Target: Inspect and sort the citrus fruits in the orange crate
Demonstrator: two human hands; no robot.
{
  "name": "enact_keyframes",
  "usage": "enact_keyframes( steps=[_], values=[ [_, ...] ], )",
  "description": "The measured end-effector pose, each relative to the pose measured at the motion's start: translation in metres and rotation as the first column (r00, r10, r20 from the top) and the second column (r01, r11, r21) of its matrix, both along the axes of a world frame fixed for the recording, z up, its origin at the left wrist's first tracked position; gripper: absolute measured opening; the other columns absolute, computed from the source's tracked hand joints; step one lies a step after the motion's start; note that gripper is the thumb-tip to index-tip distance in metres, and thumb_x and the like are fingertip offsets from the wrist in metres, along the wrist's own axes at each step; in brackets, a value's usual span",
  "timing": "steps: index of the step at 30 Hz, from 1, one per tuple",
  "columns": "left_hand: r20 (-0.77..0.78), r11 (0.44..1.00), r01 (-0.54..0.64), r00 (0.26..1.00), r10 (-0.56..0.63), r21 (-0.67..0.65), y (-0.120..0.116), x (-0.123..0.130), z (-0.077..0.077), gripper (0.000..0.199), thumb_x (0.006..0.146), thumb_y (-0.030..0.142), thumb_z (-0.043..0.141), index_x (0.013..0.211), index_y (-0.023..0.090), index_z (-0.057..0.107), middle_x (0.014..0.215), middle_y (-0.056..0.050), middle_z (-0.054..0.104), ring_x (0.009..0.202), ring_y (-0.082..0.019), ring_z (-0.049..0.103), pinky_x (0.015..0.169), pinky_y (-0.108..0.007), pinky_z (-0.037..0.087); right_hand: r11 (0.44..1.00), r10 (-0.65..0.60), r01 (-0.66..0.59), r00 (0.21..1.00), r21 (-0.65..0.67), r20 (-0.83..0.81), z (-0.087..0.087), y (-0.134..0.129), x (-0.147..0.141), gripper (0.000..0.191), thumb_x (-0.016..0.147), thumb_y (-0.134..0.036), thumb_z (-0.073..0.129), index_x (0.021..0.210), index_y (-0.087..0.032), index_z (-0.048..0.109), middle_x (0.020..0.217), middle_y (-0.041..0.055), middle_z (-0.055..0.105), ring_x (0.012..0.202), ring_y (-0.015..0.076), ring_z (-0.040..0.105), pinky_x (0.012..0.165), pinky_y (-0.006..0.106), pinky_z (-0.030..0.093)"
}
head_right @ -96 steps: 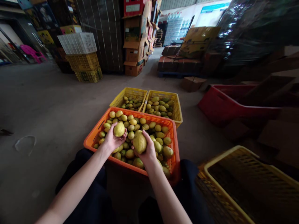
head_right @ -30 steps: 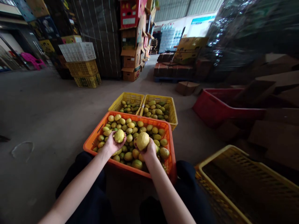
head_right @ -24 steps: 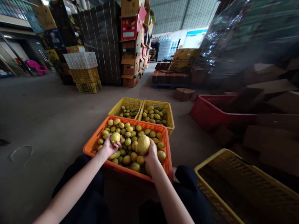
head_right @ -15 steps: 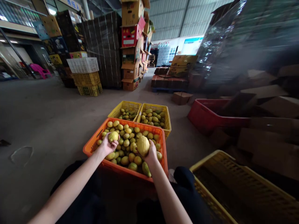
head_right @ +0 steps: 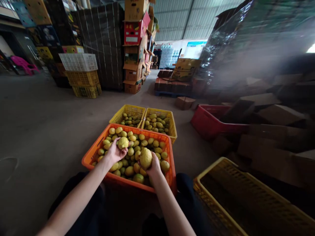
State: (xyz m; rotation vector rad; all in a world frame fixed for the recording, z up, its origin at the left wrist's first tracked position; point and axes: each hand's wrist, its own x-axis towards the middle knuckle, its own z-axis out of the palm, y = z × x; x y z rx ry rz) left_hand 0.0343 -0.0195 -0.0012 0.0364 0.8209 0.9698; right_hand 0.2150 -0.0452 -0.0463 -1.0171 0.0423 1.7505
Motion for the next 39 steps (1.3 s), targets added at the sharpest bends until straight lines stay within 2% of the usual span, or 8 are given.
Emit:
enact_keyframes(
  steps=[3, 8, 13, 19, 23, 28, 34, 39],
  values=[
    [-0.011, 1.000, 0.000, 1.000, 0.000, 0.002, -0.002, -0.004, 0.003, 0.036, 0.100, 0.043, 0.041, 0.091, 0.013, 0.059, 0.064, -0.004, 0.061, 0.045, -0.010, 0.050, 0.037, -0.014, 0.039, 0.998, 0.043, -0.041, 0.998, -0.047, 0.051, 0.013, -0.005, -0.006, 0.019, 0.092, -0.030, 0.049, 0.092, -0.017, 0.063, 0.066, 0.0063, 0.069, 0.058, 0.0212, 0.066, 0.054, 0.033, 0.056],
    [-0.011, 0.997, 0.005, 1.000, -0.004, 0.083, -0.005, -0.021, 0.001, 0.036, 0.098, 0.044, 0.043, 0.093, 0.013, 0.060, 0.064, -0.005, 0.063, 0.045, -0.011, 0.052, 0.038, -0.017, 0.041, 0.996, 0.076, -0.077, 0.997, 0.036, 0.034, 0.037, -0.015, -0.013, 0.021, 0.093, -0.034, 0.051, 0.099, -0.017, 0.062, 0.068, 0.0069, 0.069, 0.061, 0.0209, 0.068, 0.050, 0.028, 0.055],
    [-0.058, 0.990, -0.006, 0.998, 0.014, 0.142, -0.008, -0.035, -0.004, 0.033, 0.098, 0.040, 0.042, 0.093, 0.013, 0.061, 0.063, -0.005, 0.064, 0.044, -0.013, 0.054, 0.039, -0.020, 0.044, 0.987, 0.154, -0.158, 0.984, 0.032, 0.087, 0.054, -0.024, -0.013, 0.026, 0.098, -0.038, 0.044, 0.097, -0.017, 0.061, 0.065, 0.0067, 0.069, 0.051, 0.0181, 0.065, 0.043, 0.024, 0.053],
    [-0.010, 0.997, 0.035, 0.999, -0.035, 0.067, -0.009, -0.021, -0.028, 0.041, 0.100, 0.045, 0.037, 0.089, 0.013, 0.061, 0.060, -0.005, 0.061, 0.044, -0.013, 0.052, 0.039, -0.022, 0.045, 0.976, 0.202, -0.215, 0.955, 0.037, 0.217, 0.035, -0.019, 0.009, 0.029, 0.097, -0.041, 0.049, 0.091, -0.016, 0.062, 0.058, 0.0069, 0.068, 0.041, 0.0170, 0.059, 0.032, 0.021, 0.040],
    [0.076, 0.999, 0.044, 0.996, -0.046, 0.031, 0.000, 0.001, -0.035, 0.040, 0.099, 0.046, 0.040, 0.085, 0.013, 0.059, 0.064, -0.005, 0.061, 0.047, -0.011, 0.050, 0.043, -0.020, 0.046, 0.957, 0.266, -0.283, 0.943, 0.058, 0.199, 0.031, -0.011, 0.020, 0.028, 0.098, -0.040, 0.050, 0.090, -0.016, 0.063, 0.061, 0.0076, 0.070, 0.043, 0.0175, 0.062, 0.033, 0.022, 0.041],
    [0.119, 0.998, 0.058, 0.991, -0.058, 0.007, 0.012, 0.027, -0.028, 0.041, 0.098, 0.047, 0.043, 0.084, 0.013, 0.060, 0.067, -0.006, 0.060, 0.050, -0.011, 0.049, 0.046, -0.020, 0.045, 0.970, 0.223, -0.236, 0.960, 0.064, 0.167, 0.037, -0.004, 0.026, 0.026, 0.099, -0.033, 0.047, 0.088, -0.016, 0.063, 0.061, 0.0074, 0.072, 0.043, 0.0181, 0.065, 0.035, 0.022, 0.045],
    [0.162, 0.992, 0.109, 0.980, -0.118, 0.064, 0.003, 0.045, -0.011, 0.052, 0.100, 0.055, 0.035, 0.084, 0.013, 0.059, 0.071, -0.007, 0.062, 0.050, -0.011, 0.050, 0.046, -0.021, 0.045, 0.985, 0.158, -0.164, 0.982, 0.056, 0.103, 0.036, -0.005, 0.025, 0.035, 0.100, -0.037, 0.047, 0.084, -0.013, 0.066, 0.060, 0.0084, 0.072, 0.044, 0.0179, 0.067, 0.039, 0.022, 0.051],
    [0.130, 0.996, 0.075, 0.988, -0.082, 0.057, 0.006, 0.048, -0.015, 0.049, 0.102, 0.053, 0.034, 0.091, 0.012, 0.060, 0.073, -0.007, 0.063, 0.051, -0.010, 0.050, 0.047, -0.020, 0.047, 0.985, 0.164, -0.167, 0.984, 0.033, 0.063, 0.037, -0.005, 0.021, 0.042, 0.102, -0.040, 0.042, 0.082, -0.012, 0.066, 0.062, 0.0098, 0.073, 0.041, 0.0171, 0.065, 0.037, 0.021, 0.050]
  ],
)
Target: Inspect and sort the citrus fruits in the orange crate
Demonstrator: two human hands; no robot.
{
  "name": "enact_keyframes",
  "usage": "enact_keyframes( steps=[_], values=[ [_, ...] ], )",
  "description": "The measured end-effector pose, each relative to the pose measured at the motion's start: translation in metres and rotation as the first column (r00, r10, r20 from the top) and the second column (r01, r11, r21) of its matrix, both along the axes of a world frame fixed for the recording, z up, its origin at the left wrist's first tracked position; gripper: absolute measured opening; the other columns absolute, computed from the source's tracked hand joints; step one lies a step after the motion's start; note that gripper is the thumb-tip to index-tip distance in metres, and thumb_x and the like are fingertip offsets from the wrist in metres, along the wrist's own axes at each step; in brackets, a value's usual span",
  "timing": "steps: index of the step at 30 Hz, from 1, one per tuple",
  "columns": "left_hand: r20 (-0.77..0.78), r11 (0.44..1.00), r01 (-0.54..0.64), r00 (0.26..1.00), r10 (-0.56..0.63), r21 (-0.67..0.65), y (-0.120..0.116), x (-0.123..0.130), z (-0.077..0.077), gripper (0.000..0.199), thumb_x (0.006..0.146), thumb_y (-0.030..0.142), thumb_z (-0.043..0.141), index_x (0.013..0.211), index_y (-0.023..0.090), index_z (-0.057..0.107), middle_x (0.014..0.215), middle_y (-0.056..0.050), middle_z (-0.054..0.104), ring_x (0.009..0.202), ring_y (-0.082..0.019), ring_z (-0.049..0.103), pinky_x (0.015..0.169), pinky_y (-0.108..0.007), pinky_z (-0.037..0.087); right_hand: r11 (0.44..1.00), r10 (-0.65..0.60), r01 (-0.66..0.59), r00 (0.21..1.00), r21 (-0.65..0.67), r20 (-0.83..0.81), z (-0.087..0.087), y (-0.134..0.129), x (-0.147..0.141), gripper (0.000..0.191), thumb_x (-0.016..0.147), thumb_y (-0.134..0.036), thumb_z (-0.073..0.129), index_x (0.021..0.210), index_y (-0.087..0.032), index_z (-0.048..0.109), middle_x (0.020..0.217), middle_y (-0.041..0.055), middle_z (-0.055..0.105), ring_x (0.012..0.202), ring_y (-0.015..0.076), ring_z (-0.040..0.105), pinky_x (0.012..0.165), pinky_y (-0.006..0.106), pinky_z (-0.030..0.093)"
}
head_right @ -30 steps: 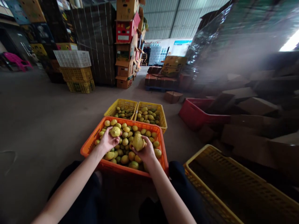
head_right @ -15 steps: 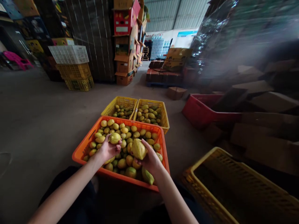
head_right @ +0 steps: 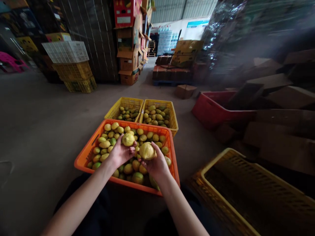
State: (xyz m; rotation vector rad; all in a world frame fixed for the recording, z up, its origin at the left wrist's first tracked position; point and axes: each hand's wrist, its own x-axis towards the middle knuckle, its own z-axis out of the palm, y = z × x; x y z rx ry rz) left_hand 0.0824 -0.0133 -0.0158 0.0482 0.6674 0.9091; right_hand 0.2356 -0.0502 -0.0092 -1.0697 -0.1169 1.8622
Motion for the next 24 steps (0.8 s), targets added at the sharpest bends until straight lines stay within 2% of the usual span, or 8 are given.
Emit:
enact_keyframes(
  steps=[6, 11, 14, 16, 17, 20, 22, 24],
  values=[
    [-0.092, 0.985, -0.038, 0.995, 0.023, -0.167, 0.011, -0.011, -0.014, 0.053, 0.101, 0.058, 0.034, 0.105, 0.012, 0.059, 0.073, -0.003, 0.058, 0.049, -0.010, 0.048, 0.042, -0.021, 0.047, 1.000, 0.012, -0.013, 0.998, -0.011, -0.054, -0.004, 0.002, -0.003, 0.050, 0.101, -0.050, 0.036, 0.079, -0.014, 0.064, 0.060, 0.0114, 0.071, 0.041, 0.0170, 0.063, 0.036, 0.021, 0.048],
    [-0.202, 0.989, -0.026, 0.979, -0.004, -0.146, 0.011, -0.024, -0.012, 0.041, 0.099, 0.050, 0.050, 0.105, 0.011, 0.059, 0.072, -0.004, 0.060, 0.051, -0.011, 0.054, 0.043, -0.021, 0.051, 0.999, 0.005, -0.007, 0.998, -0.040, -0.057, -0.009, 0.008, -0.007, 0.051, 0.100, -0.052, 0.035, 0.081, -0.014, 0.062, 0.062, 0.0118, 0.070, 0.042, 0.0154, 0.060, 0.036, 0.020, 0.046],
    [-0.352, 0.991, -0.121, 0.927, 0.130, 0.047, 0.009, -0.023, -0.009, 0.026, 0.094, 0.035, 0.065, 0.107, 0.014, 0.059, 0.081, -0.005, 0.065, 0.061, -0.013, 0.063, 0.052, -0.021, 0.056, 1.000, 0.013, -0.012, 0.999, 0.029, -0.047, -0.011, 0.010, -0.011, 0.035, 0.096, -0.046, 0.049, 0.089, -0.015, 0.063, 0.066, 0.0078, 0.070, 0.049, 0.0162, 0.063, 0.042, 0.023, 0.051],
    [-0.425, 0.933, -0.215, 0.844, 0.326, 0.288, 0.007, -0.021, -0.008, 0.028, 0.085, 0.020, 0.074, 0.110, 0.019, 0.060, 0.095, -0.005, 0.067, 0.075, -0.014, 0.068, 0.062, -0.020, 0.058, 0.986, -0.040, 0.034, 0.999, 0.162, 0.033, -0.013, 0.010, -0.015, 0.022, 0.086, -0.039, 0.066, 0.097, -0.020, 0.063, 0.075, 0.0030, 0.071, 0.059, 0.0173, 0.066, 0.049, 0.026, 0.055],
    [-0.427, 0.879, -0.244, 0.800, 0.422, 0.411, 0.006, -0.020, -0.007, 0.037, 0.080, 0.013, 0.077, 0.111, 0.022, 0.061, 0.103, -0.004, 0.068, 0.084, -0.015, 0.069, 0.068, -0.020, 0.058, 0.965, -0.103, 0.073, 0.989, 0.253, 0.107, -0.015, 0.010, -0.016, 0.028, 0.079, -0.036, 0.075, 0.101, -0.023, 0.063, 0.080, 0.0007, 0.072, 0.064, 0.0177, 0.067, 0.053, 0.027, 0.057],
    [-0.363, 0.711, -0.264, 0.715, 0.598, 0.652, 0.003, -0.019, -0.004, 0.057, 0.065, -0.002, 0.082, 0.111, 0.025, 0.064, 0.121, -0.003, 0.066, 0.119, -0.020, 0.062, 0.088, -0.020, 0.054, 0.834, -0.356, 0.116, 0.860, 0.539, 0.365, -0.019, 0.007, -0.019, 0.054, 0.061, -0.027, 0.089, 0.107, -0.029, 0.062, 0.094, -0.0025, 0.070, 0.080, 0.0182, 0.066, 0.065, 0.027, 0.057],
    [-0.352, 0.667, -0.235, 0.700, 0.621, 0.707, 0.000, -0.018, -0.002, 0.056, 0.062, -0.003, 0.082, 0.108, 0.024, 0.065, 0.127, -0.005, 0.063, 0.132, -0.023, 0.053, 0.094, -0.021, 0.051, 0.749, -0.473, 0.072, 0.754, 0.659, 0.455, -0.020, 0.006, -0.020, 0.058, 0.057, -0.023, 0.090, 0.107, -0.029, 0.063, 0.099, -0.0020, 0.069, 0.086, 0.0186, 0.064, 0.073, 0.027, 0.056],
    [-0.376, 0.646, -0.185, 0.684, 0.626, 0.740, -0.002, -0.017, -0.002, 0.054, 0.062, 0.000, 0.084, 0.108, 0.024, 0.067, 0.132, -0.006, 0.060, 0.133, -0.024, 0.051, 0.092, -0.021, 0.051, 0.695, -0.525, 0.025, 0.701, 0.719, 0.483, -0.021, 0.005, -0.019, 0.057, 0.057, -0.021, 0.089, 0.107, -0.029, 0.062, 0.104, -0.0012, 0.068, 0.089, 0.0192, 0.063, 0.078, 0.029, 0.054]
  ],
)
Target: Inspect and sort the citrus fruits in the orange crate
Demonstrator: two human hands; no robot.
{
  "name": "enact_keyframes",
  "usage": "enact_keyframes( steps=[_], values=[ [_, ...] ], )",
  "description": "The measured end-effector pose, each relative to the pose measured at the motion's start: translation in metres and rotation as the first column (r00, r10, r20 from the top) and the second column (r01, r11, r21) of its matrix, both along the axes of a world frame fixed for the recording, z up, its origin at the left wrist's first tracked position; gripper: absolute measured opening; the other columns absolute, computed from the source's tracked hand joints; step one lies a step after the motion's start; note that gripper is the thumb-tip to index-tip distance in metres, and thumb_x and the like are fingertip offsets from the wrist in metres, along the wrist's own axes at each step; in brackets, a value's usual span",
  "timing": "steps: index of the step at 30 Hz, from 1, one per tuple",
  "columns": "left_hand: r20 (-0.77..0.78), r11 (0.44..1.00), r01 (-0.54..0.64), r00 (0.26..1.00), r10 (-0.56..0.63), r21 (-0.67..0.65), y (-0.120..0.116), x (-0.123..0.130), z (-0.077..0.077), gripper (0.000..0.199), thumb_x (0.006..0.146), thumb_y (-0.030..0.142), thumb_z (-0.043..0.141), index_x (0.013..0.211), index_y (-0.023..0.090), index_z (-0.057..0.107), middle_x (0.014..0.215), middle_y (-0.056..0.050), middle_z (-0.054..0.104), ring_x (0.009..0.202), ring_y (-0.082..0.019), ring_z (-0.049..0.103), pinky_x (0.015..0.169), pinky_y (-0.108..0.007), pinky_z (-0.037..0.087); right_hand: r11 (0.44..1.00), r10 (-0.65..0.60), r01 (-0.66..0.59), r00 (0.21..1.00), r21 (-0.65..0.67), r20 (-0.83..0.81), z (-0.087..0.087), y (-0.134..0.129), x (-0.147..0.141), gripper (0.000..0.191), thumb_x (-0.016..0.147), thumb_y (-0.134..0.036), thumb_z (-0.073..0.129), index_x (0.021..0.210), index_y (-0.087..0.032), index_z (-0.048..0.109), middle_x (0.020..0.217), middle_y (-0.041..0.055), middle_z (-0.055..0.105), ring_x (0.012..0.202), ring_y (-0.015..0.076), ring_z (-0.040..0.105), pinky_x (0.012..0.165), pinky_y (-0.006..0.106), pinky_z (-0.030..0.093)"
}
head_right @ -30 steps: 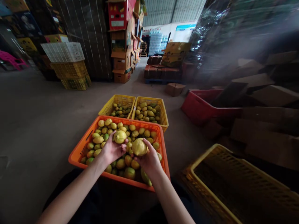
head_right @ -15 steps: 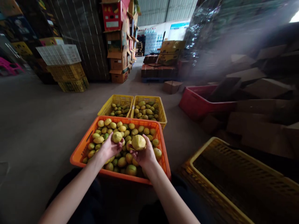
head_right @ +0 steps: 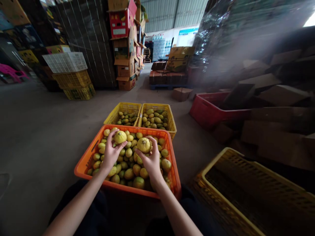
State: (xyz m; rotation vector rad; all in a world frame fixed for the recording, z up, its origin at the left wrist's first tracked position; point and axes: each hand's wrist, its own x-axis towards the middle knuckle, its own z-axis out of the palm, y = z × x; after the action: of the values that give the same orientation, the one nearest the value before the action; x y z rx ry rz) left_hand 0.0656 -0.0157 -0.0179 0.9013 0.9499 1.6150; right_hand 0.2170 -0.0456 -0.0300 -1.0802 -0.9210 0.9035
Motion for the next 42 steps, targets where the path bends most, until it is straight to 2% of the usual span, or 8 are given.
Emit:
enact_keyframes(
  steps=[3, 6, 11, 23, 27, 30, 34, 42],
  values=[
    [-0.165, 0.997, -0.002, 0.986, 0.016, 0.082, -0.004, 0.002, -0.003, 0.053, 0.064, 0.009, 0.087, 0.110, 0.027, 0.070, 0.132, -0.005, 0.057, 0.129, -0.025, 0.051, 0.090, -0.021, 0.050, 0.999, -0.013, 0.010, 0.997, 0.044, 0.078, -0.001, 0.000, 0.002, 0.056, 0.059, -0.021, 0.086, 0.108, -0.029, 0.061, 0.107, 0.0000, 0.066, 0.092, 0.0202, 0.063, 0.081, 0.031, 0.053],
    [-0.323, 0.984, 0.023, 0.946, 0.035, 0.174, -0.006, 0.002, -0.007, 0.045, 0.070, 0.018, 0.086, 0.111, 0.030, 0.072, 0.128, -0.007, 0.057, 0.130, -0.026, 0.049, 0.105, -0.028, 0.044, 0.998, -0.032, 0.024, 0.990, 0.055, 0.135, -0.005, 0.001, 0.004, 0.055, 0.061, -0.024, 0.085, 0.110, -0.029, 0.060, 0.114, 0.0018, 0.064, 0.100, 0.0223, 0.062, 0.086, 0.034, 0.053],
    [-0.410, 0.968, 0.110, 0.912, -0.008, 0.226, -0.007, 0.003, -0.008, 0.042, 0.070, 0.016, 0.085, 0.108, 0.031, 0.074, 0.126, -0.008, 0.057, 0.134, -0.029, 0.045, 0.120, -0.037, 0.028, 0.993, -0.077, 0.061, 0.984, 0.100, 0.159, -0.011, 0.003, 0.005, 0.055, 0.062, -0.022, 0.084, 0.111, -0.030, 0.062, 0.120, 0.0036, 0.063, 0.113, 0.0260, 0.059, 0.097, 0.040, 0.051],
    [-0.118, 0.989, 0.135, 0.985, -0.128, 0.053, -0.011, 0.004, -0.004, 0.049, 0.060, 0.005, 0.088, 0.101, 0.026, 0.072, 0.134, -0.008, 0.058, 0.140, -0.029, 0.043, 0.105, -0.029, 0.046, 0.993, -0.073, 0.063, 0.991, 0.095, 0.109, -0.011, 0.005, 0.003, 0.054, 0.061, -0.020, 0.084, 0.111, -0.029, 0.064, 0.118, 0.0038, 0.065, 0.108, 0.0260, 0.060, 0.092, 0.039, 0.051],
    [0.038, 0.988, 0.149, 0.988, -0.148, -0.040, -0.004, 0.006, -0.006, 0.059, 0.057, 0.005, 0.088, 0.107, 0.023, 0.063, 0.118, -0.003, 0.067, 0.121, -0.022, 0.059, 0.093, -0.025, 0.052, 0.996, -0.062, 0.059, 0.997, 0.067, 0.044, -0.007, 0.005, 0.005, 0.057, 0.058, -0.025, 0.088, 0.111, -0.029, 0.065, 0.121, 0.0056, 0.064, 0.117, 0.0287, 0.058, 0.090, 0.040, 0.054],
    [0.181, 0.957, 0.252, 0.958, -0.225, -0.146, 0.002, 0.005, -0.009, 0.045, 0.063, 0.013, 0.087, 0.100, 0.020, 0.062, 0.100, -0.001, 0.071, 0.102, -0.019, 0.068, 0.088, -0.028, 0.056, 0.999, 0.054, -0.054, 0.991, 0.000, -0.121, 0.001, 0.004, 0.008, 0.056, 0.060, -0.026, 0.089, 0.111, -0.029, 0.064, 0.111, 0.0032, 0.069, 0.103, 0.0250, 0.064, 0.085, 0.036, 0.056],
    [0.377, 0.903, 0.388, 0.877, -0.298, -0.188, 0.005, 0.002, -0.010, 0.039, 0.066, 0.015, 0.087, 0.099, 0.018, 0.065, 0.091, -0.001, 0.073, 0.099, -0.021, 0.072, 0.093, -0.034, 0.058, 0.985, 0.117, -0.154, 0.927, -0.077, -0.356, 0.010, 0.002, 0.011, 0.044, 0.061, -0.034, 0.089, 0.097, -0.025, 0.065, 0.100, 0.0013, 0.071, 0.090, 0.0217, 0.067, 0.075, 0.034, 0.058],
    [0.484, 0.882, 0.407, 0.837, -0.256, -0.236, 0.005, 0.003, -0.004, 0.046, 0.072, 0.007, 0.081, 0.113, 0.016, 0.064, 0.083, 0.000, 0.074, 0.087, -0.020, 0.076, 0.093, -0.036, 0.060, 0.972, 0.150, -0.211, 0.899, -0.106, -0.411, 0.009, 0.000, 0.009, 0.043, 0.059, -0.033, 0.090, 0.094, -0.023, 0.066, 0.094, 0.0011, 0.073, 0.086, 0.0205, 0.067, 0.071, 0.031, 0.058]
  ],
)
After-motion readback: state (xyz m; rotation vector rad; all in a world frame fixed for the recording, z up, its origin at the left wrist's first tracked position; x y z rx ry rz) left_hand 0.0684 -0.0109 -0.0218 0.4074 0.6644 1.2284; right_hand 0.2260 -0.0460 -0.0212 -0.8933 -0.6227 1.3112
